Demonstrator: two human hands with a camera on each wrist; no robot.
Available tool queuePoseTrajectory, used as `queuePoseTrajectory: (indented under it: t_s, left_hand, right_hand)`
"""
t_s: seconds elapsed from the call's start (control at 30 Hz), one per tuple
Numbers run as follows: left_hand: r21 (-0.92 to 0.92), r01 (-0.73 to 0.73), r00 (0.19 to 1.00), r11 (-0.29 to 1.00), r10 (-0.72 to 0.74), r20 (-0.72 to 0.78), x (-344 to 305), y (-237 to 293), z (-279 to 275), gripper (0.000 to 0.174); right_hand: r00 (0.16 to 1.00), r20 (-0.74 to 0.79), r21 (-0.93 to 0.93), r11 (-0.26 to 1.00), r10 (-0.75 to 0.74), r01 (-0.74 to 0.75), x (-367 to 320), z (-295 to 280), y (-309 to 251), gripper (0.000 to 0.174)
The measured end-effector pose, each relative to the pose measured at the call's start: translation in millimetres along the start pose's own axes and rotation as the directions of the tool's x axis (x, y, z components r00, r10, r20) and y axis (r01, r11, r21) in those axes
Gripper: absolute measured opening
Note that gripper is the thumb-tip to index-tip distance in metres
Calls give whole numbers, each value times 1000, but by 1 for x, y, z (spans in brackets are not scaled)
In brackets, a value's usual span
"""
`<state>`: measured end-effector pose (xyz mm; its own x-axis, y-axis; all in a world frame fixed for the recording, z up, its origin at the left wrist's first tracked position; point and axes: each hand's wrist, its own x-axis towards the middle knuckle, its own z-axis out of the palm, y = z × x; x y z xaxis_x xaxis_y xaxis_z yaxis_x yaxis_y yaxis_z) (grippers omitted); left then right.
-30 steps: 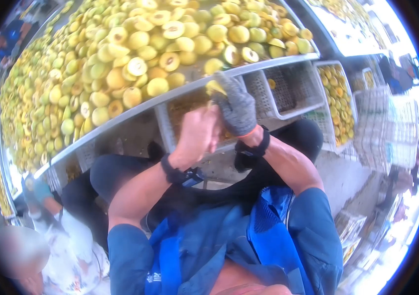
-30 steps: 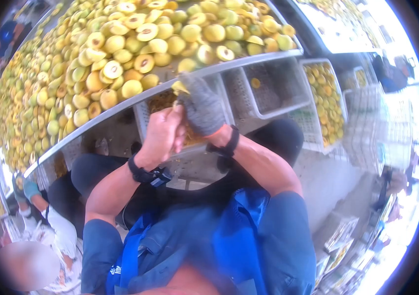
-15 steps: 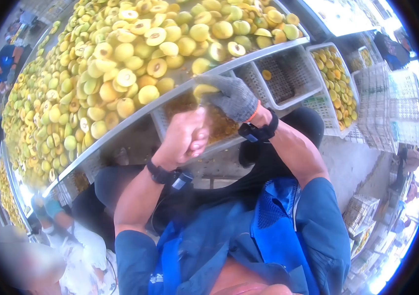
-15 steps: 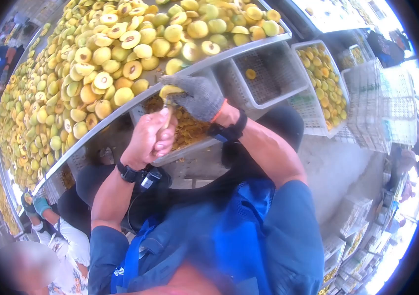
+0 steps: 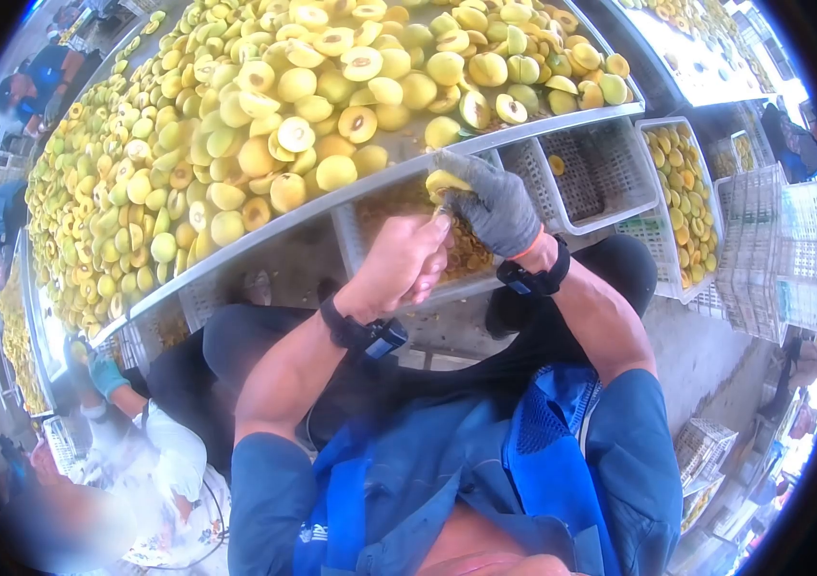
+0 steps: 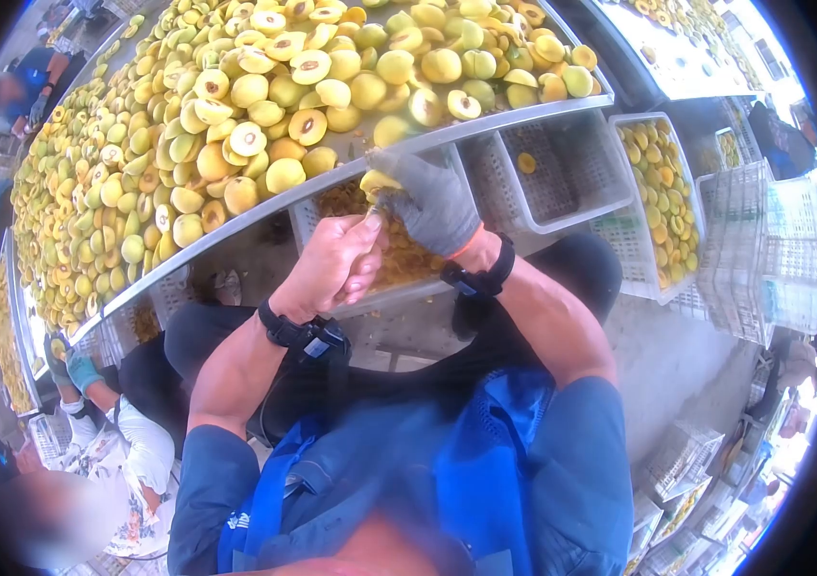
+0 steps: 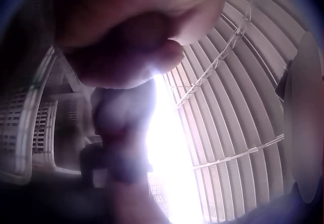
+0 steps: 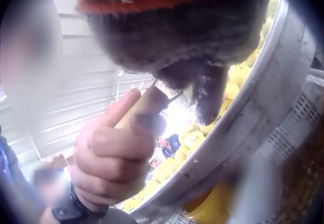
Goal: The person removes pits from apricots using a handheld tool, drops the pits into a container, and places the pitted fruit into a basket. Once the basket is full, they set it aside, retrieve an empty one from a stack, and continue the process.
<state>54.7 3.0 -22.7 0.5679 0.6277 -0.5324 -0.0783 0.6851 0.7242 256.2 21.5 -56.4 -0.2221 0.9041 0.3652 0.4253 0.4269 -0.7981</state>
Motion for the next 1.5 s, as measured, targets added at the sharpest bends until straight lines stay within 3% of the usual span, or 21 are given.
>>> queuePoseTrajectory:
  t_s: [0.1,0.2,0.3,0.4,0.6,0.8,0.9,1.0,1.1,1.2,1.3,1.4,1.5]
  left_hand:
    - [19,22,1000,1000,-22,12,-1,3,-1,37]
    - [-14,46,998,999,-45,47,0,2,-9,37]
    - [-68,114,988,991,-106,116,-1,5,-15,37]
    - [-72,144,976,987,-129,177,0,6,-21,38]
    - [-102,165,965,981,-139,224,1,-2,-26,40]
    - [-23,111,985,994,-107,135,0,-1,-23,39]
    - [89,53,987,995,-66,145,-2,1,-23,39]
    - [186,22,988,982,-51,149,0,-3,-25,39]
    - [38,140,965,989,-145,220,-1,-3,-30,38]
    - [-35,192,938,981,-173,299,-1,-5,-37,39]
    - [-73,217,918,973,-178,354,0,-10,-43,41]
    - [-137,237,878,962,-151,455,0,-12,-46,42]
    - [-180,233,879,956,-127,460,1,-15,-48,41]
  right_hand:
    - [993,-26,-99,989,-111,108,-1,4,0,43]
    - [993,-15,-9,993,-116,116,1,3,3,45]
    - [995,77,131,990,-63,53,7,-7,1,44]
    - [983,161,132,989,-89,68,13,-15,2,42]
    - [971,240,281,956,17,-86,9,-13,6,38]
    - [991,82,-22,994,-104,106,1,-3,0,40]
    - [968,239,194,974,70,-118,10,-13,0,38]
    - [933,351,244,954,82,-175,11,-18,9,40]
    - [896,415,281,915,156,-290,10,-19,9,43]
    - [922,385,298,940,42,-167,10,-22,5,46]
    - [910,412,348,914,51,-209,9,-20,5,46]
    - [897,437,445,851,66,-280,7,-20,6,47]
    - [854,500,494,762,144,-418,5,-20,20,56]
